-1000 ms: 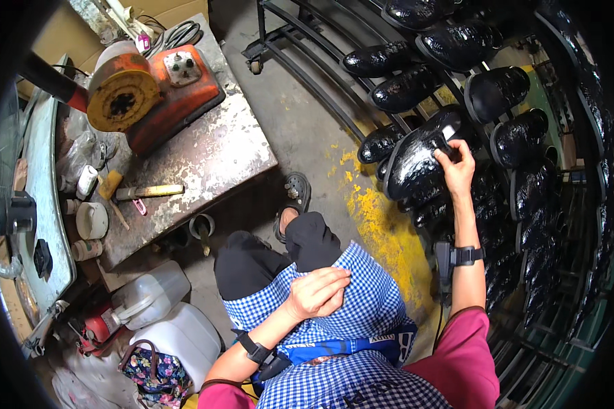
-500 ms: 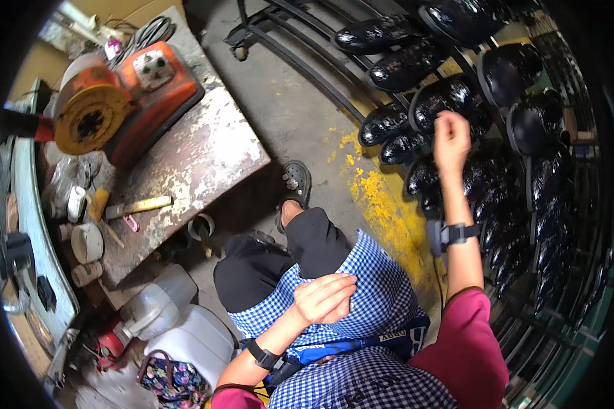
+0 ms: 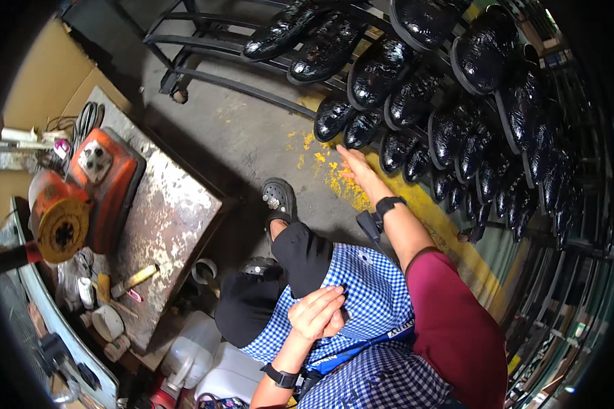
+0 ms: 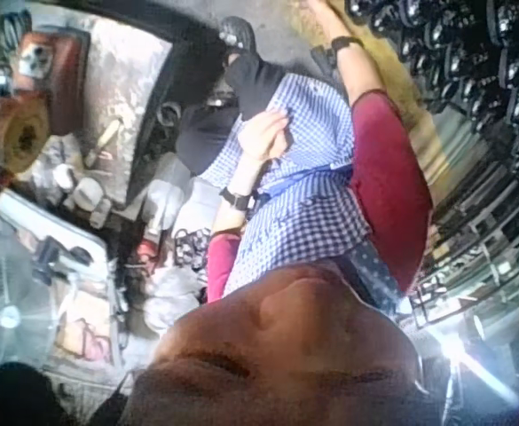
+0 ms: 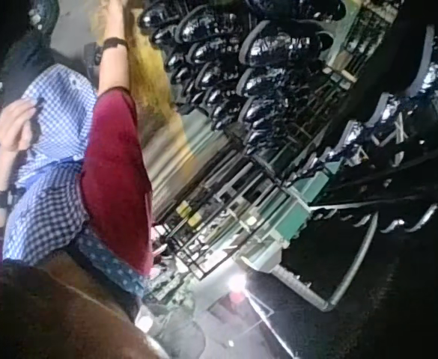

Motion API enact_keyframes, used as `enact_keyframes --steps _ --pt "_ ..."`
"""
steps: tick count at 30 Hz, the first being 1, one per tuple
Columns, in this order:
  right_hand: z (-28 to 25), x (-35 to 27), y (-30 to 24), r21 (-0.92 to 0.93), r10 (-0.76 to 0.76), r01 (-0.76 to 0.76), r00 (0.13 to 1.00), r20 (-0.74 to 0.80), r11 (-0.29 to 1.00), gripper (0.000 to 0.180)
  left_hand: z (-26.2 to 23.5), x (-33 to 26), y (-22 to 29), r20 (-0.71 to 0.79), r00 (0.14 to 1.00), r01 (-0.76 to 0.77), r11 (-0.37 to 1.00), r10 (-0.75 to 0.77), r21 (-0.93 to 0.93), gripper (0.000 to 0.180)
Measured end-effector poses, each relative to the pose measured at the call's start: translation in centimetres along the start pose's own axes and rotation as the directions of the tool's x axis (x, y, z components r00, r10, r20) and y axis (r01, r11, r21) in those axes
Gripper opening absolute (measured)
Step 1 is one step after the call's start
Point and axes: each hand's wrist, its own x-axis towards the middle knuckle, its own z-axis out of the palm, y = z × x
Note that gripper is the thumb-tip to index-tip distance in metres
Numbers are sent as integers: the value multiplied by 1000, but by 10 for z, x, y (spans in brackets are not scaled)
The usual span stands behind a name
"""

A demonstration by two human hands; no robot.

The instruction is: The recorder is inspecting and handling manufactured black shoes on a storage rack.

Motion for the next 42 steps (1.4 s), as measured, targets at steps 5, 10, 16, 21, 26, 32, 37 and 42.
enact_keyframes --steps 5,10,16,21,26,32,37,42 --pt "13 35 -18 217 136 -98 977 -166 971 92 1 -2 1 23 1000 4 1000 -4 14 12" --pt "23 39 -22 433 287 -194 944 -160 880 87 -6 -2 -1 134 991 21 999 -27 45 13" --pt "51 49 -12 591 267 -207 964 -14 780 102 -5 -6 -6 114 992 51 998 -54 30 16" --pt "53 91 -17 737 200 -30 969 -143 675 75 -4 -2 -1 129 990 55 998 -57 21 16" --pt "53 79 -29 689 126 4 982 -139 725 57 -2 -4 -2 101 994 46 998 -49 38 15" --pt "20 -1 -23 710 -30 -107 984 178 696 34 1 -5 2 27 999 31 999 -32 43 17" --pt "-36 -102 19 599 6 -214 944 330 772 25 1 -1 4 -18 1000 -16 999 17 45 15" --pt "-78 -179 34 500 19 -263 898 439 825 28 -2 -3 9 -64 998 -21 997 26 71 16"
